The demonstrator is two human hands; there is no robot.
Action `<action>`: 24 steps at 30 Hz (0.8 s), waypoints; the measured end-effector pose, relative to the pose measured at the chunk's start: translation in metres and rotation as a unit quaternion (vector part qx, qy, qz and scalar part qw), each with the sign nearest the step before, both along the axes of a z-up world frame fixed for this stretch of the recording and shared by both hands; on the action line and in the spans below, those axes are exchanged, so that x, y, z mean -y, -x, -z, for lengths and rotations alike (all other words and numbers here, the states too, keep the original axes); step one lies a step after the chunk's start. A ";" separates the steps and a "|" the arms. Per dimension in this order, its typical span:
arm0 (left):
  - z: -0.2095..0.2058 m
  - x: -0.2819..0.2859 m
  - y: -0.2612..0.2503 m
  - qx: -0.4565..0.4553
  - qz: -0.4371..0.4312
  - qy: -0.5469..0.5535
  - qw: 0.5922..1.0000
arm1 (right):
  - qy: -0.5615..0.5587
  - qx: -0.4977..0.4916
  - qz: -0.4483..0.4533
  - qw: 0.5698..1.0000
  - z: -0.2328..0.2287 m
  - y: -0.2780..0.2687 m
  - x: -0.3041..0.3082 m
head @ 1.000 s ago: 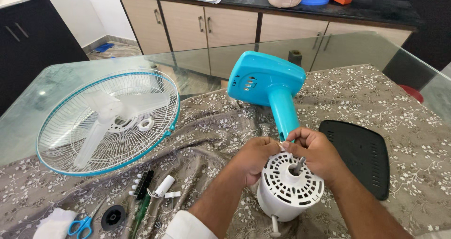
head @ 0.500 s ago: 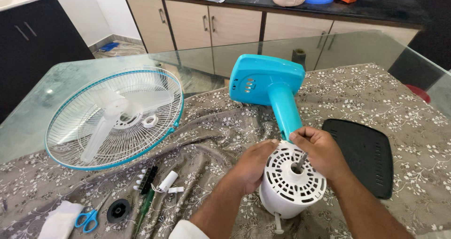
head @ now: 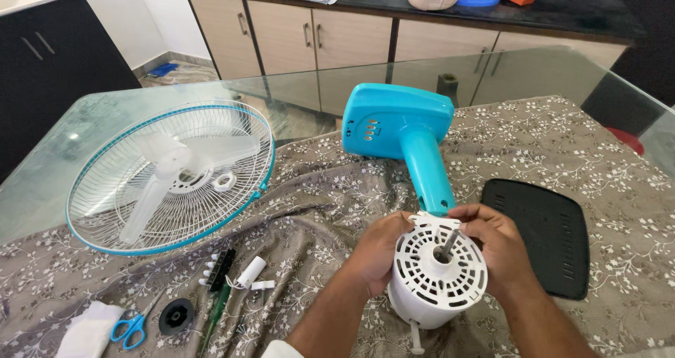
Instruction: The person disassembles and reassembles the rear motor housing of a teal electric fan. They remove the rear grille, detach the motor housing from the stand, and then reattach the housing and grille using a screwdriver to secure the central screw.
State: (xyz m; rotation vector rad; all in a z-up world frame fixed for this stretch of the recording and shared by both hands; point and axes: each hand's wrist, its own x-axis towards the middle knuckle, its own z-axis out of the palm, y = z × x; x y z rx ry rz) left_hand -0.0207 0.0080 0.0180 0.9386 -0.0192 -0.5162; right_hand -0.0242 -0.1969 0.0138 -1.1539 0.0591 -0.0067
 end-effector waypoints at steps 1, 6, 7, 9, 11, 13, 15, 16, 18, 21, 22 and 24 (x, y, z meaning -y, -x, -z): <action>0.000 -0.001 0.001 -0.011 0.001 -0.010 1.000 | -0.003 -0.007 -0.002 1.000 0.000 0.000 0.000; 0.000 0.002 -0.001 0.000 0.005 0.001 1.000 | 0.027 -0.038 -0.009 0.999 -0.002 -0.008 0.004; 0.001 0.002 -0.002 -0.002 0.006 0.004 1.000 | 0.041 -0.035 -0.005 0.999 -0.002 -0.010 0.004; 0.003 0.001 -0.003 -0.006 0.007 0.010 1.000 | 0.067 -0.029 0.001 0.997 -0.001 -0.013 0.002; 0.005 0.001 -0.004 -0.009 0.004 0.020 1.000 | 0.076 -0.015 0.011 0.997 0.001 -0.015 0.001; 0.006 0.002 -0.005 -0.008 0.003 0.033 0.999 | 0.067 -0.005 0.014 0.998 0.004 -0.014 0.003; 0.006 0.002 -0.004 -0.001 0.003 0.047 0.999 | 0.037 0.001 0.007 0.999 0.007 -0.013 0.003; 0.006 0.002 -0.003 0.001 0.000 0.046 0.999 | 0.029 -0.003 0.010 1.000 0.009 -0.011 0.004; 0.006 0.002 -0.002 0.005 -0.005 0.043 0.999 | 0.012 -0.012 0.016 1.000 0.012 -0.008 0.004; 0.006 0.002 0.002 0.020 -0.032 0.004 0.999 | -0.033 0.027 -0.008 0.999 0.015 0.003 0.006; 0.006 0.002 0.003 0.030 -0.054 0.019 0.998 | -0.030 0.020 0.002 0.999 0.015 0.006 0.005; 0.007 0.004 0.007 0.049 -0.100 0.047 0.993 | -0.024 0.006 0.024 0.999 0.015 0.013 0.002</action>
